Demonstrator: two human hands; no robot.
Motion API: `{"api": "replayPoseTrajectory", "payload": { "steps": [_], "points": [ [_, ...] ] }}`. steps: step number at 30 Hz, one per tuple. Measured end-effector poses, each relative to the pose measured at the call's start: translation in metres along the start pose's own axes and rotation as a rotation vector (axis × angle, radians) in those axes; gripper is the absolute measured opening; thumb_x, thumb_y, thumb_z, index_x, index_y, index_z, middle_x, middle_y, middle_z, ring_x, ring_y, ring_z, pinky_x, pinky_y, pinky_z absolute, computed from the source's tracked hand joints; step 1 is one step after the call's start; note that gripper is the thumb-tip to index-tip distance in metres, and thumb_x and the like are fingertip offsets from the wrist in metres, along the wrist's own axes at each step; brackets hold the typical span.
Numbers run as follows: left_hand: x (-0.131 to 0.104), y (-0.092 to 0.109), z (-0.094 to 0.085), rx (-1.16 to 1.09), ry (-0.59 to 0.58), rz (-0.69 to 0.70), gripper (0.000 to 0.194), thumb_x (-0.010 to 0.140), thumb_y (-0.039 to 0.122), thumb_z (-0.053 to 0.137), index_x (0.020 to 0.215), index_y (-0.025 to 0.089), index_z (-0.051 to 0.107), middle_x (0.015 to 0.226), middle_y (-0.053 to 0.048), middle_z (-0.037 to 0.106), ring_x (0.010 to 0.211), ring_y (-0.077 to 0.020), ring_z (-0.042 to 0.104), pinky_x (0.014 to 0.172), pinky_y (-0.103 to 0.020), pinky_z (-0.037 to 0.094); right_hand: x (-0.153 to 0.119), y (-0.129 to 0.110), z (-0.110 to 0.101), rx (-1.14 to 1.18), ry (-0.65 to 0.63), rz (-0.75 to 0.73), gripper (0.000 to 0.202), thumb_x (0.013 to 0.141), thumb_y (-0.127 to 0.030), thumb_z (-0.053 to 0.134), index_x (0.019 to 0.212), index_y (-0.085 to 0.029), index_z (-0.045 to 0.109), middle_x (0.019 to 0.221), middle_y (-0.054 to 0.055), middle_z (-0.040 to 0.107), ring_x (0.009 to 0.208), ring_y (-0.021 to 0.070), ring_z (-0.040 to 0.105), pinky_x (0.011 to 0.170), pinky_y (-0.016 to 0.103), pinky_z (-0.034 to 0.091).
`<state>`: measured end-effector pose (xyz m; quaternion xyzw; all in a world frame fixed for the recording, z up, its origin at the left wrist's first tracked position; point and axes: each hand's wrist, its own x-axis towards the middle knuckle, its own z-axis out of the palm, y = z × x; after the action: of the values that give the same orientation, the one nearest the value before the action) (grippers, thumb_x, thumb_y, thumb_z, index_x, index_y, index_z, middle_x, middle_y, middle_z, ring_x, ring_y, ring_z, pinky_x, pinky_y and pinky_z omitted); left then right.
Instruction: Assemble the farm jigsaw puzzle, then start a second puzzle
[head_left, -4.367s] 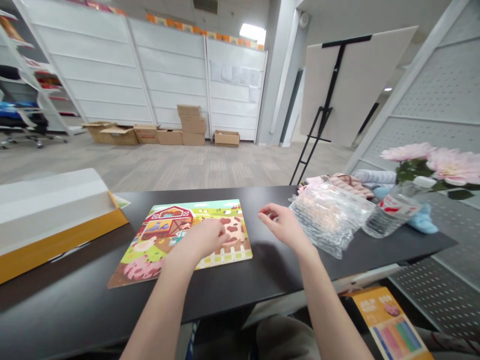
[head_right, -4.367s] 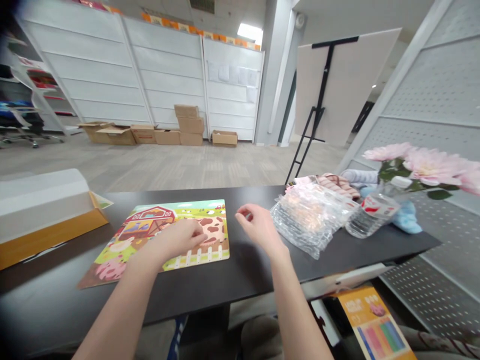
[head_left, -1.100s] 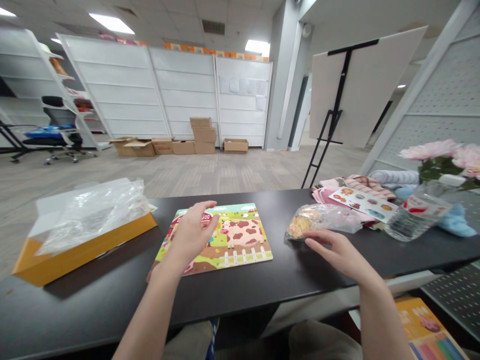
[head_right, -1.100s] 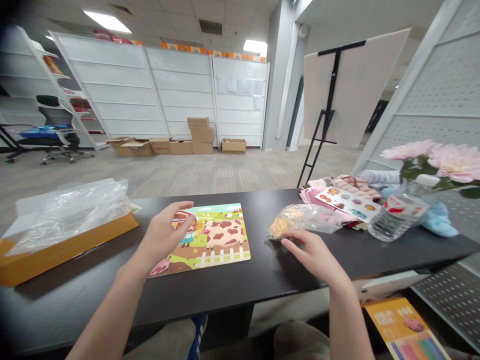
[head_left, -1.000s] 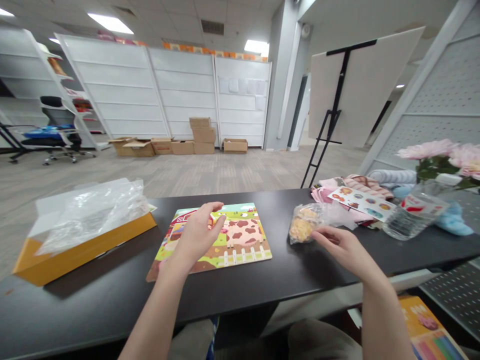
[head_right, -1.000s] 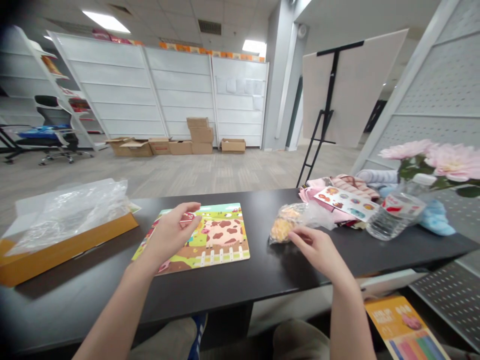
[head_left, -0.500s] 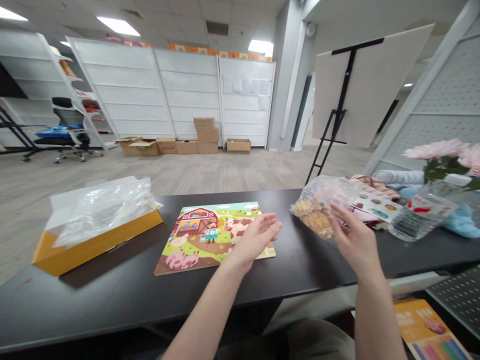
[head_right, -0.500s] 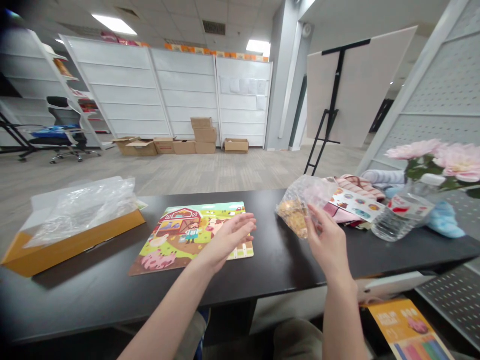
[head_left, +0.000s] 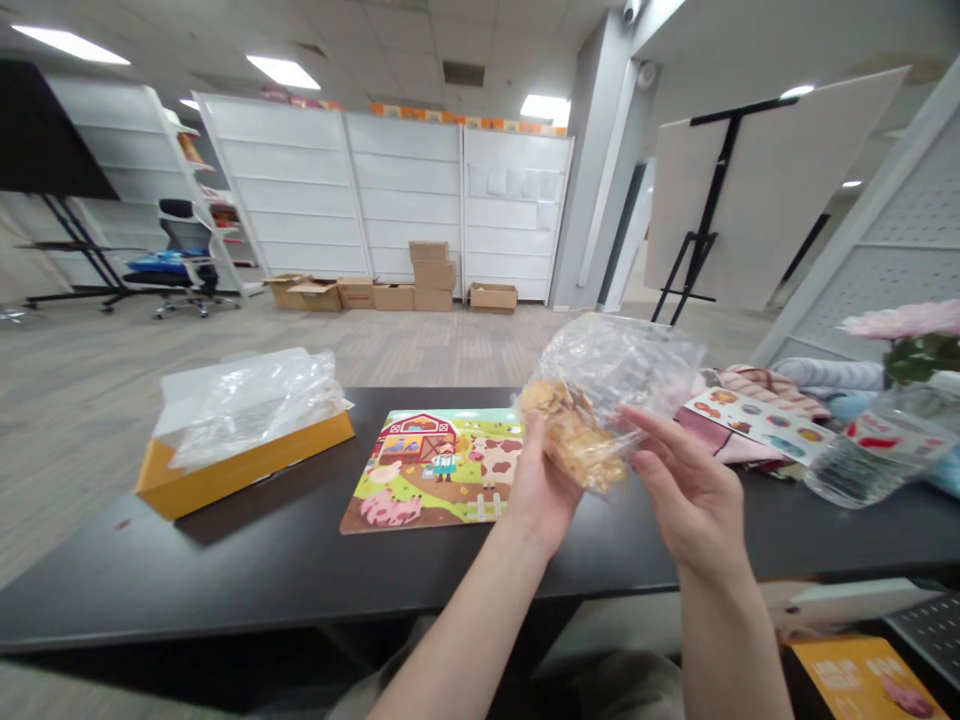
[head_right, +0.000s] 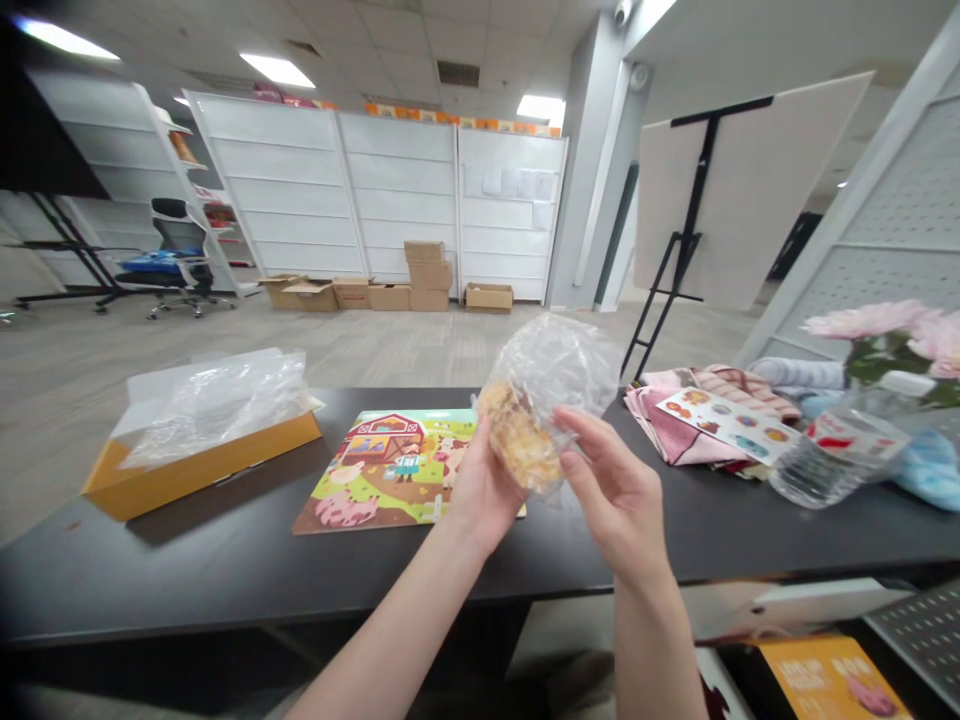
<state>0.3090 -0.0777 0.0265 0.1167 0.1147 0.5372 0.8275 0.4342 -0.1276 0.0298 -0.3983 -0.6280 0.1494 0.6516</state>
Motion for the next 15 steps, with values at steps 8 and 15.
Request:
{"api": "replayPoseTrajectory", "payload": {
  "steps": [8, 15],
  "points": [
    [0.002, 0.075, -0.041, 0.244, 0.239, 0.346, 0.05, 0.083, 0.025, 0.077, 0.13, 0.026, 0.062, 0.113, -0.003, 0.077, 0.094, -0.0194, 0.075, 0.089, -0.033, 0.059, 0.014, -0.022, 0.018, 0.022, 0.101, -0.102, 0.013, 0.092, -0.025, 0.068, 0.098, -0.029, 0.079, 0.125, 0.005, 0.07, 0.119, 0.0254, 0.065, 0.102, 0.042, 0.052],
    [-0.01, 0.116, -0.058, 0.422, 0.124, 0.241, 0.053, 0.079, 0.025, 0.08, 0.129, 0.022, 0.063, 0.115, -0.007, 0.077, 0.099, -0.0225, 0.075, 0.093, -0.034, 0.059, 0.039, -0.024, 0.019, -0.301, -0.117, -0.125, 0.015, 0.094, -0.027, 0.065, 0.103, -0.026, 0.076, 0.111, 0.006, 0.074, 0.104, 0.0235, 0.069, 0.091, 0.037, 0.055]
  ]
}}
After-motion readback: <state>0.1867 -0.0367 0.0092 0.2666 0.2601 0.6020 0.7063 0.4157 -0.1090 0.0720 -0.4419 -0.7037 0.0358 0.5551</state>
